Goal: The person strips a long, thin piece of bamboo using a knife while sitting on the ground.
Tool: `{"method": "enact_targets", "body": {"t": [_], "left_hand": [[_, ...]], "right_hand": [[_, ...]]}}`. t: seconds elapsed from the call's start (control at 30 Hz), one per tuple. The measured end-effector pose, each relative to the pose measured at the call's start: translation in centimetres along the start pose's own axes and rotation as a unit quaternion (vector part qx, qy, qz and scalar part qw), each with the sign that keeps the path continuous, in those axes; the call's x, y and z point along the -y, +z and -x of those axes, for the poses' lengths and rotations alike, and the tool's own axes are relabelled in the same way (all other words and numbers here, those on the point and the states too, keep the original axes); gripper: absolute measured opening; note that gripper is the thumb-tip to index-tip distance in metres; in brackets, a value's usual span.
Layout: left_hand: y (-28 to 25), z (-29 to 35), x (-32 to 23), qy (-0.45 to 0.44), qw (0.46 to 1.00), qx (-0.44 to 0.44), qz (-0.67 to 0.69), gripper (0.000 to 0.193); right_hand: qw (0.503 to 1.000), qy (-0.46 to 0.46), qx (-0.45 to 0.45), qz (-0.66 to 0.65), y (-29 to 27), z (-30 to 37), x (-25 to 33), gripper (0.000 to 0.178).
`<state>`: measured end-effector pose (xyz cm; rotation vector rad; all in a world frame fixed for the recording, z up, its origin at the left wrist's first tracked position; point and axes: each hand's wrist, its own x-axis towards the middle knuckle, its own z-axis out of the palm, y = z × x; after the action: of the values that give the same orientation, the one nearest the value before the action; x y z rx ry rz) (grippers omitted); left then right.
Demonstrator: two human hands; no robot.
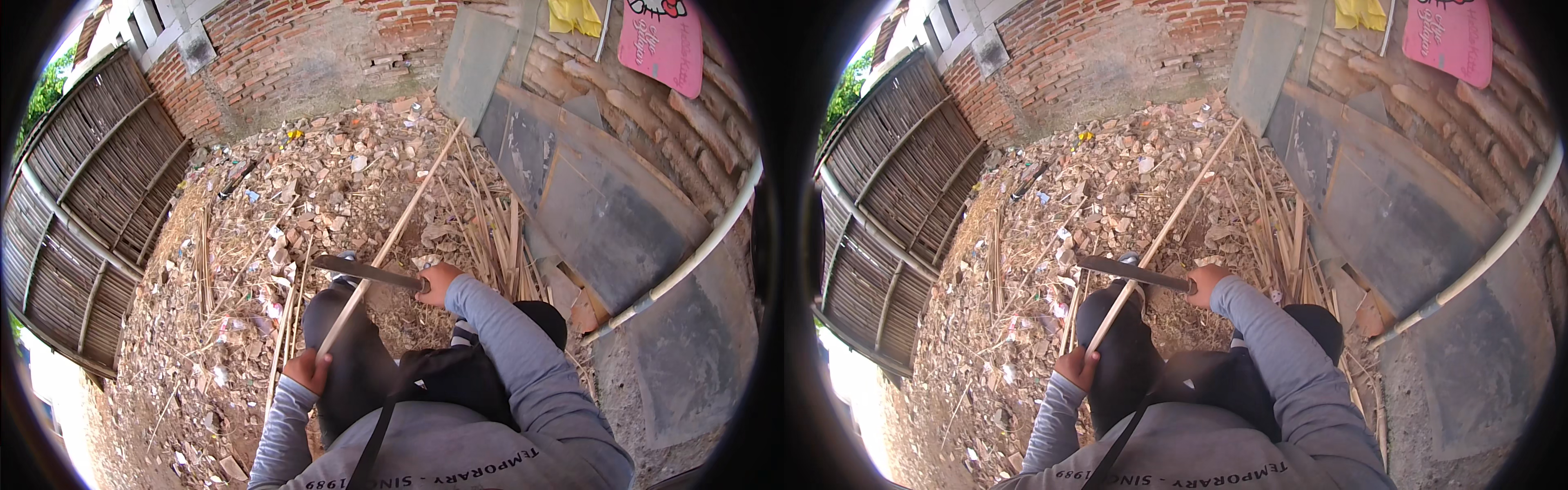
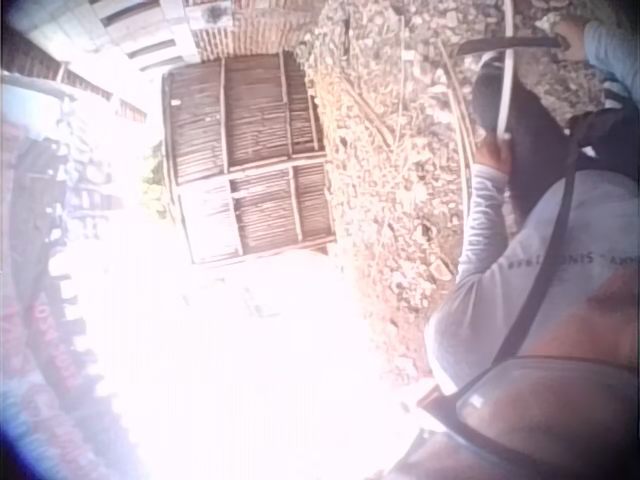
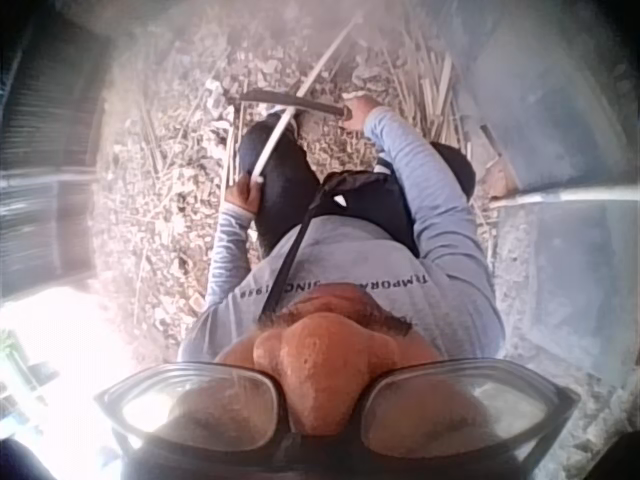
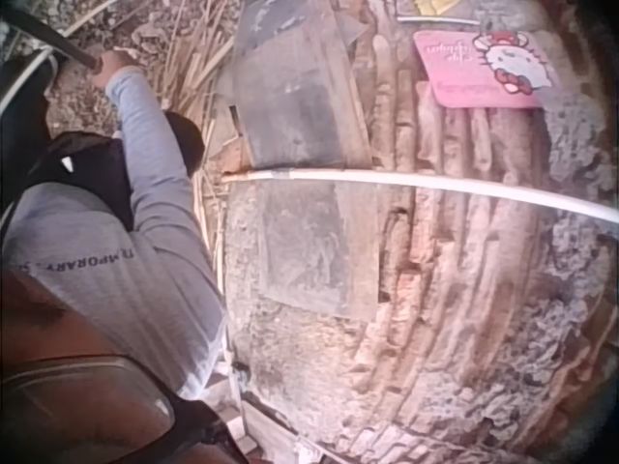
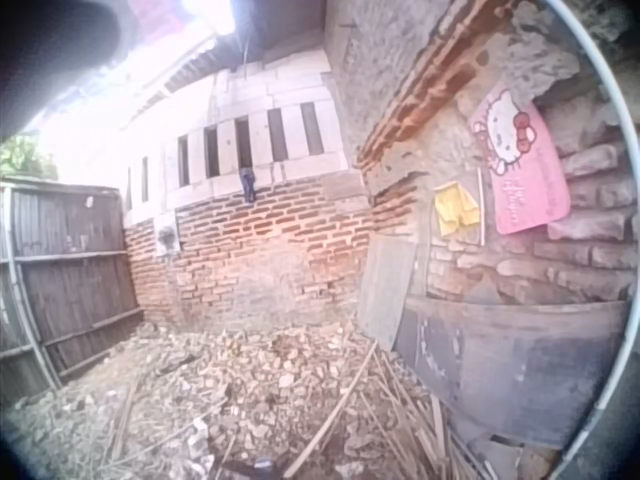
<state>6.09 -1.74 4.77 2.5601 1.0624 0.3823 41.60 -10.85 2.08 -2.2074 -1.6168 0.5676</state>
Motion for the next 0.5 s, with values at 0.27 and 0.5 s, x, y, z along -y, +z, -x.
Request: {"method": "enact_targets", "body": {"t": [0.27, 0.5], "left_hand": [[0.0, 0.0, 0.0, 0.006, 1.0, -0.001, 0.009, 0.036], [0.2, -0.1, 0.1, 0.008, 1.0, -0.003, -0.002, 0.037]], "right_hand": [[1.0, -0.009, -0.003, -0.01, 0.4, -0.1, -0.3, 0.036], [0.999, -0.029, -0.021, -0.011, 1.1, -0.4, -1.2, 0.047]]}}
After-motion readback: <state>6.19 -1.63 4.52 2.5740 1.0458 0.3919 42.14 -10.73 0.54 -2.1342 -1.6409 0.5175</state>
